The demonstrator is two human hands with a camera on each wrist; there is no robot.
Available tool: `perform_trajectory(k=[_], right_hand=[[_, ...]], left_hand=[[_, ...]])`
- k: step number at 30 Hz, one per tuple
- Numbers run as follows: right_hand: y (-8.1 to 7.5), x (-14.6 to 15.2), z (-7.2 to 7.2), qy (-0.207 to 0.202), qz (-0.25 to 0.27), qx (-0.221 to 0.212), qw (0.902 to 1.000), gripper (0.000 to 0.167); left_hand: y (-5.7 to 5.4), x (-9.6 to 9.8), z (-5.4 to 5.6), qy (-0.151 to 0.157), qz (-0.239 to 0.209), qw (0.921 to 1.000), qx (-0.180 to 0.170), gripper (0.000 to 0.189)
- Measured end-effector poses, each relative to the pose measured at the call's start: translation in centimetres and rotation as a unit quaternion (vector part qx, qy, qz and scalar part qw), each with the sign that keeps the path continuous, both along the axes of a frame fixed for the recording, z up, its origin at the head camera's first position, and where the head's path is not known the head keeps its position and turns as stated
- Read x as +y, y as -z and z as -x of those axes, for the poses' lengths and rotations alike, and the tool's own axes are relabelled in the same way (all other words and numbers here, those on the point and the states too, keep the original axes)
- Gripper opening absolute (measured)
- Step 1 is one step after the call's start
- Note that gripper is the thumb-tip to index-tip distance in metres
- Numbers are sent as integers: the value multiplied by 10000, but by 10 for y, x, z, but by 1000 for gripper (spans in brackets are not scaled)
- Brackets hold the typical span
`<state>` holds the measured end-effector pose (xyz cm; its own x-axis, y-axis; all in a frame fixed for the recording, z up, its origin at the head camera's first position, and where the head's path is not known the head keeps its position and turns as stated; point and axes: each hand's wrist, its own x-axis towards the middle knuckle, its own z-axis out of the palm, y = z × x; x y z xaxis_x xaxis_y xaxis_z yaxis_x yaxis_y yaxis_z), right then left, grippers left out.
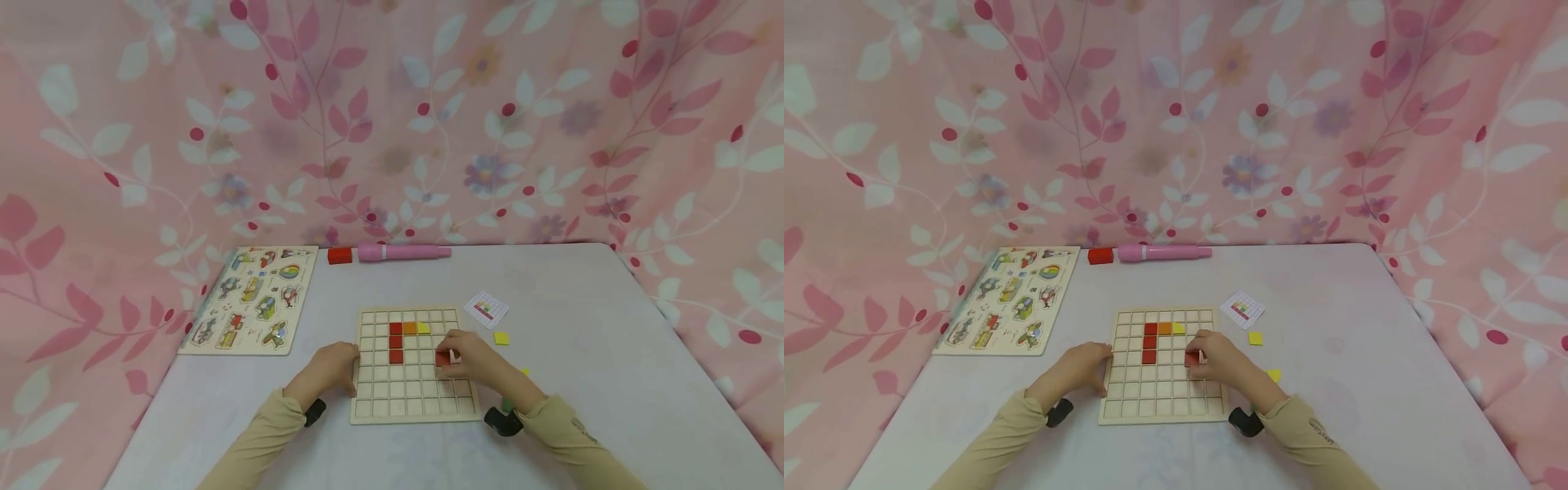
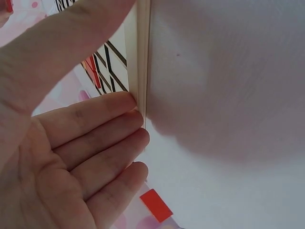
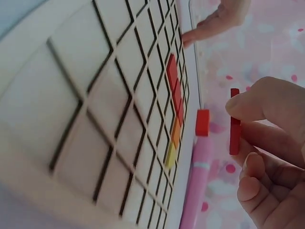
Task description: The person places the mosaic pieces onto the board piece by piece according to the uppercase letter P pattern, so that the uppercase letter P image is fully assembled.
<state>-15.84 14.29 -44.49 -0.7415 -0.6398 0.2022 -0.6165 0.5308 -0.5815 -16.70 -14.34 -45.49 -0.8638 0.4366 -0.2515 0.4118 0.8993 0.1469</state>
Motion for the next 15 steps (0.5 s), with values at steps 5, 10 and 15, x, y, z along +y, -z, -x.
perform_trajectory(k=[5,10,15], right_hand=[[9,-24,1,-168,-117,-20,9998,24],[20,-43,4,-268,-118,183,9994,21],[29,-59,7,-254,-315,-35,9992,18]], left_hand=[[2,-3,-1,42,-193,9998,37,56],[4,-4,0,89,-268,9996,60,56],[6,-5,0,117,-332,9993,97,55]])
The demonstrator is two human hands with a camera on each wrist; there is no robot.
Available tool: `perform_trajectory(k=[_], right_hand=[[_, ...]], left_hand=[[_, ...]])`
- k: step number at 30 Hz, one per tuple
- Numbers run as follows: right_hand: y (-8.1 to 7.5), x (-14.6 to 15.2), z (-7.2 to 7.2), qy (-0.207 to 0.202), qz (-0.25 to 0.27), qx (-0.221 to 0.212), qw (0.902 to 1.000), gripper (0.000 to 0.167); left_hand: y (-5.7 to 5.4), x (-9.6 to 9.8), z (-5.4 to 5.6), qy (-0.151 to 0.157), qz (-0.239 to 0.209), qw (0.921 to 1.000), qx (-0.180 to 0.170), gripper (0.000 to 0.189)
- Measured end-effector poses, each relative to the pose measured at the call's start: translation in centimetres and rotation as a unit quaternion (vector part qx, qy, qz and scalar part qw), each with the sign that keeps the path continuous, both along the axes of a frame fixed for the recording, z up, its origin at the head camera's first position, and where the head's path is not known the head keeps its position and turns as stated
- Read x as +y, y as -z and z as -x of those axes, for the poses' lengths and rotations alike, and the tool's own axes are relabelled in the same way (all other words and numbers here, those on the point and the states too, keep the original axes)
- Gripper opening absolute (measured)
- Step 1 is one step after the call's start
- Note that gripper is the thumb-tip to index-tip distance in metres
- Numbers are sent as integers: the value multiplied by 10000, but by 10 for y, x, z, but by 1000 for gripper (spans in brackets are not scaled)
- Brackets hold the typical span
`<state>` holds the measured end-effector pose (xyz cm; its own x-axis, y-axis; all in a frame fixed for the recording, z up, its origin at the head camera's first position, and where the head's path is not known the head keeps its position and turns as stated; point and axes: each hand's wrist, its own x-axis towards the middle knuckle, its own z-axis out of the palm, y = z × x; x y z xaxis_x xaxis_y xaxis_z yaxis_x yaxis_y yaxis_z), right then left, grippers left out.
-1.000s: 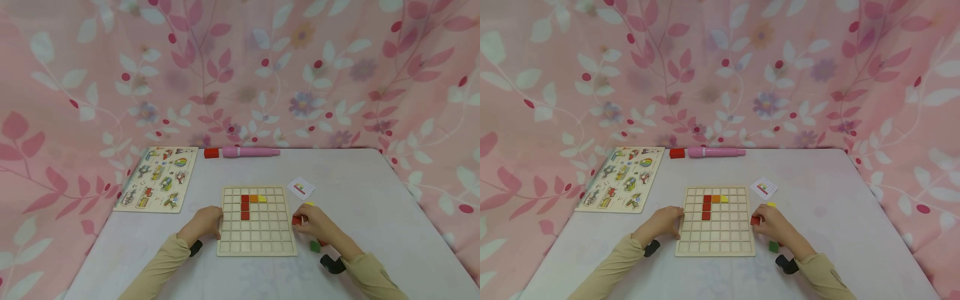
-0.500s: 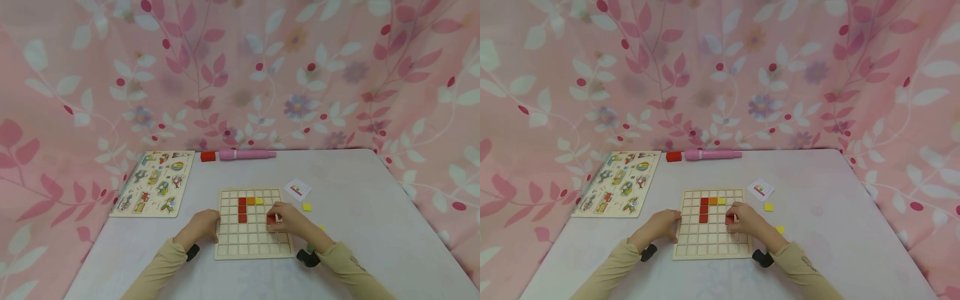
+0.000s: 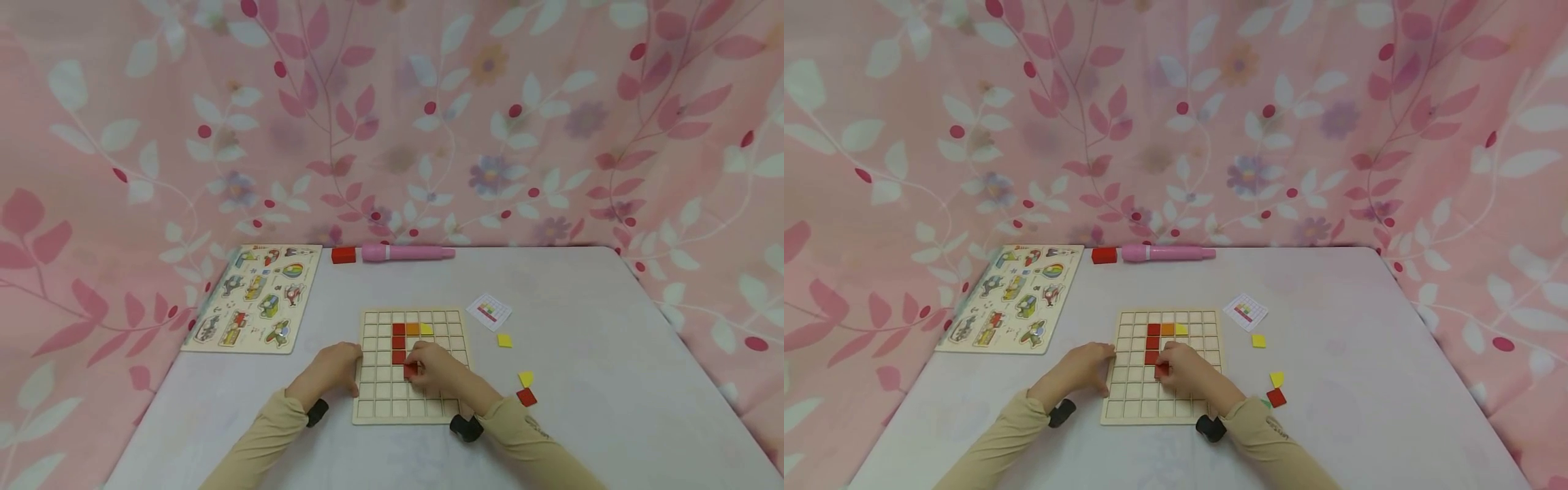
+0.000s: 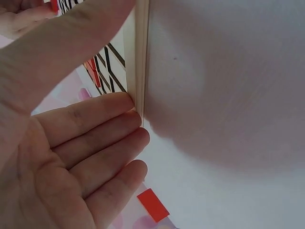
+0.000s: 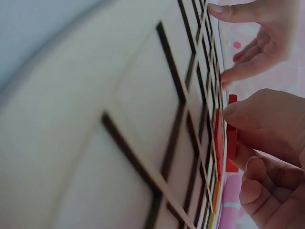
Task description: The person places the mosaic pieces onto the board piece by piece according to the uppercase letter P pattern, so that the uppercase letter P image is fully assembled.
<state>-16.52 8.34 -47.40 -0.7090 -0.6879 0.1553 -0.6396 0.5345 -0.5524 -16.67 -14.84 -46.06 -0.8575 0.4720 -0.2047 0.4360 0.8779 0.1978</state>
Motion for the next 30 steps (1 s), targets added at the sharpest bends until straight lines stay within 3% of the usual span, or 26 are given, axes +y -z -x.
perform_trajectory(k=[7,17,30], right_hand=[[6,-12,3,319,61,-553,9979,16],[8,-19,2,85,116,-37,9999,8],[8,-20,0,49,98,-319,9994,3]], left_hand=[[3,0,1,35,-62,9999,104,54],[5,0,1,-38,-22,10000,67,55],[1,1,-1,-106,-90,9999,49,54]])
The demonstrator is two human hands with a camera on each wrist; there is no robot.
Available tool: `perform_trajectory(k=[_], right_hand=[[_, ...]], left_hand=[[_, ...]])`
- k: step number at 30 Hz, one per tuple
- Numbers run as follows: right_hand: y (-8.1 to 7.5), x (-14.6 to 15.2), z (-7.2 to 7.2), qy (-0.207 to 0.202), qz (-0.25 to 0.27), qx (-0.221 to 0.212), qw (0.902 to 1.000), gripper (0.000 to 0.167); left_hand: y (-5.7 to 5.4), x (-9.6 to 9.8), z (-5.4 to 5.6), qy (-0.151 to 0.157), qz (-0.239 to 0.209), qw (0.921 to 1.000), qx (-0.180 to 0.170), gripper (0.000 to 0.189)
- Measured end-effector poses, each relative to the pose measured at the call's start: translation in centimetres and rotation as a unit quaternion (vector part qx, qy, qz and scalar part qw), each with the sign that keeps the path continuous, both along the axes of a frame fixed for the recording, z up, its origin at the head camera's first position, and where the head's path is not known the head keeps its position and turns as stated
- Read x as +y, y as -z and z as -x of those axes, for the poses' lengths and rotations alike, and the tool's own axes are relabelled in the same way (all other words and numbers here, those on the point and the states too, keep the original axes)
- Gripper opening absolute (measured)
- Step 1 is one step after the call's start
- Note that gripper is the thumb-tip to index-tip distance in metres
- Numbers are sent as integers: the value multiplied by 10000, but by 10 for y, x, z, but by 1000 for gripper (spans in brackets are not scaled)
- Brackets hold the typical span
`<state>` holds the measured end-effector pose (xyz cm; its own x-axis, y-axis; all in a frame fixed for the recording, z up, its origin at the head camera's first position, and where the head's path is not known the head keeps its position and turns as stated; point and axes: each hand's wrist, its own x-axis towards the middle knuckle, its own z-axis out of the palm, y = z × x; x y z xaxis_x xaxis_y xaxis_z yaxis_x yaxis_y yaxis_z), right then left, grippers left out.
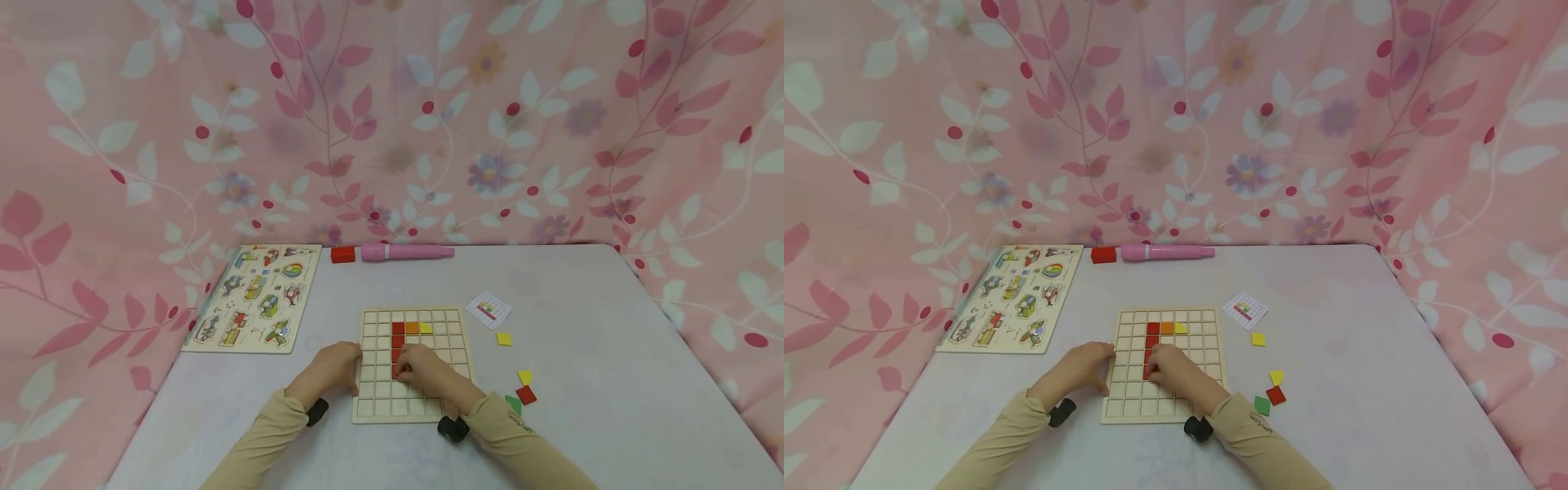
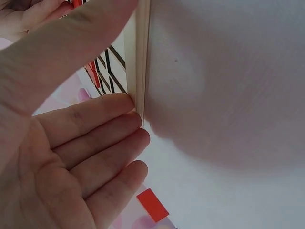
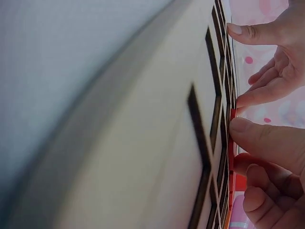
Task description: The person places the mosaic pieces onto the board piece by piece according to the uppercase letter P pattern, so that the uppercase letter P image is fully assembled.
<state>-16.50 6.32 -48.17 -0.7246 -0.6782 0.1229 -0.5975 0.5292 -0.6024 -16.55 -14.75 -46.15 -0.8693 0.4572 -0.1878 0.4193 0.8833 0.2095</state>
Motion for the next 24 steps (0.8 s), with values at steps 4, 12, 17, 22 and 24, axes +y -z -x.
perform_trajectory(k=[4,12,17,22,24], right_hand=[[1,0,-1,-3,52,107,9999,4],[-3,0,-2,78,2,-35,10000,3],[-7,3,-3,244,62,-203,9995,15],[-9,12,-5,304,410,-202,9985,18],[-11,18,-6,315,485,-143,9982,18]], left_hand=[[0,0,0,1,6,10000,-3,53],[-2,2,0,-5,56,10000,-28,52],[-3,1,1,-17,47,10000,-72,52],[-2,1,1,4,83,9999,-86,54],[-1,1,1,2,87,9999,-93,54]])
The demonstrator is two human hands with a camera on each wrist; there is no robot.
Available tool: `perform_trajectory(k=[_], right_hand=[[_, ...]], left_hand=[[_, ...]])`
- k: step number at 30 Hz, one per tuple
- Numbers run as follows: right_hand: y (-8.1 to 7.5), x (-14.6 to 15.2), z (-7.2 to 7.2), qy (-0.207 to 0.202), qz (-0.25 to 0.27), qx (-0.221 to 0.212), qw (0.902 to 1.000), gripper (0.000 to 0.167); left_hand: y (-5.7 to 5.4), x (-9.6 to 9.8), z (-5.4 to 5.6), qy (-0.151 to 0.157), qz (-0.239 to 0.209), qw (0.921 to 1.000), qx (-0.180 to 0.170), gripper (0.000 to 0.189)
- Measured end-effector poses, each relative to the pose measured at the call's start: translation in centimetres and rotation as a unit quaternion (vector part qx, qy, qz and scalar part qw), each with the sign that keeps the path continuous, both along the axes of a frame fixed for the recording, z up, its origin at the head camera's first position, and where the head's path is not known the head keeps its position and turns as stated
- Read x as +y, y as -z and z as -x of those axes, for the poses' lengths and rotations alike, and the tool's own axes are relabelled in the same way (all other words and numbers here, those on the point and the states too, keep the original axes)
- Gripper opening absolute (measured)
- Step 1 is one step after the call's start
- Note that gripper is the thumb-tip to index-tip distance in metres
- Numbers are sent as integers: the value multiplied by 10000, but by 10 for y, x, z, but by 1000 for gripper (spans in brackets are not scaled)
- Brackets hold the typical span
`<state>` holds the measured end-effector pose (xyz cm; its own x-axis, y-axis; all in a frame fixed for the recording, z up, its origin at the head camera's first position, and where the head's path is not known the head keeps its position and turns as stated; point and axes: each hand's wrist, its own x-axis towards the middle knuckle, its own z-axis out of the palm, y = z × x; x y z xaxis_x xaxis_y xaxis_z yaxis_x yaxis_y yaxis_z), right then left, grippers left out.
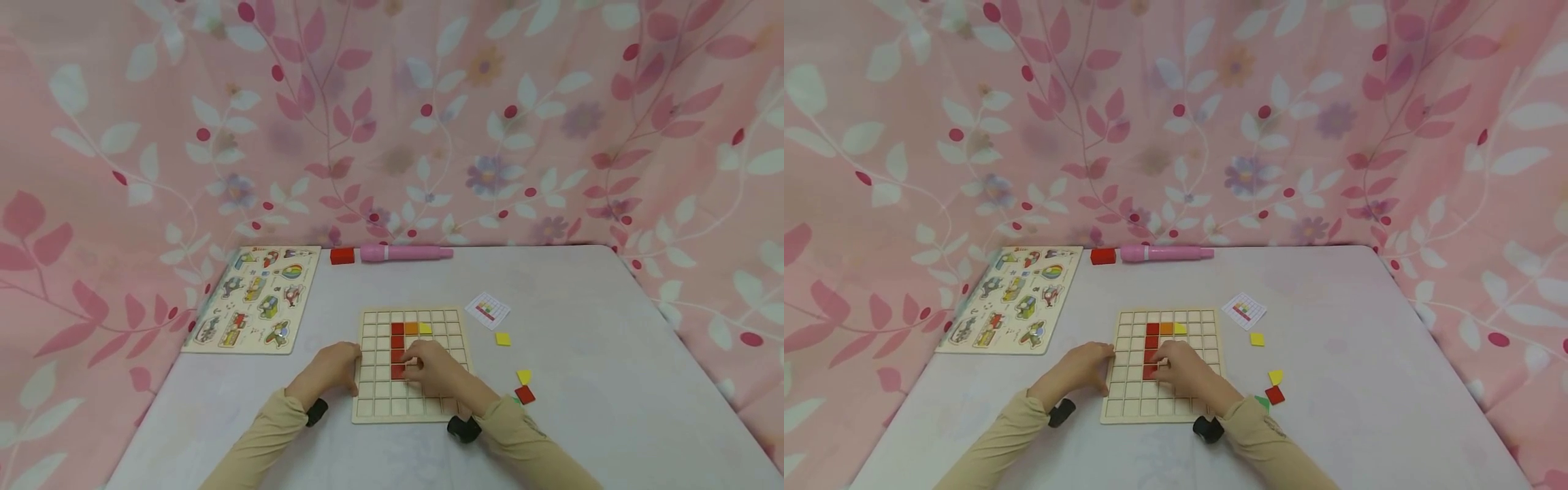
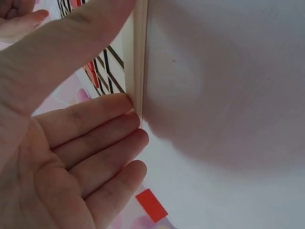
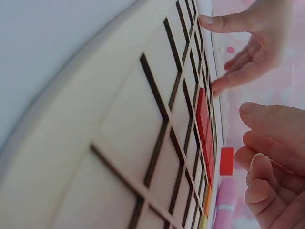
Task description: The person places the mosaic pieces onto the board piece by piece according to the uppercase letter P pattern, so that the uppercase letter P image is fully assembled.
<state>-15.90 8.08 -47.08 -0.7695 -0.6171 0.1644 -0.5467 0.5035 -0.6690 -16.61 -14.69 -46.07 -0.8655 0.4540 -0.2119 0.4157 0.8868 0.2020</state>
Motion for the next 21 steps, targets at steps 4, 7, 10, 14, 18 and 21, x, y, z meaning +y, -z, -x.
perform_trajectory(k=[4,7,10,14,18,21], right_hand=[[-7,16,0,125,50,163,9998,18],[-12,33,2,289,27,386,9988,18],[-15,53,4,525,-10,611,9967,19],[-16,82,2,984,76,820,9917,21],[-14,110,-6,1489,113,1059,9831,22],[-12,128,-14,1834,-76,875,9791,22]], left_hand=[[1,0,1,8,-36,10000,7,53],[1,0,2,20,-77,10000,13,52],[1,0,2,55,-89,9999,27,54],[1,-2,0,64,-95,9999,34,53],[2,-4,0,94,-179,9998,60,52],[4,-4,0,167,-196,9996,90,54]])
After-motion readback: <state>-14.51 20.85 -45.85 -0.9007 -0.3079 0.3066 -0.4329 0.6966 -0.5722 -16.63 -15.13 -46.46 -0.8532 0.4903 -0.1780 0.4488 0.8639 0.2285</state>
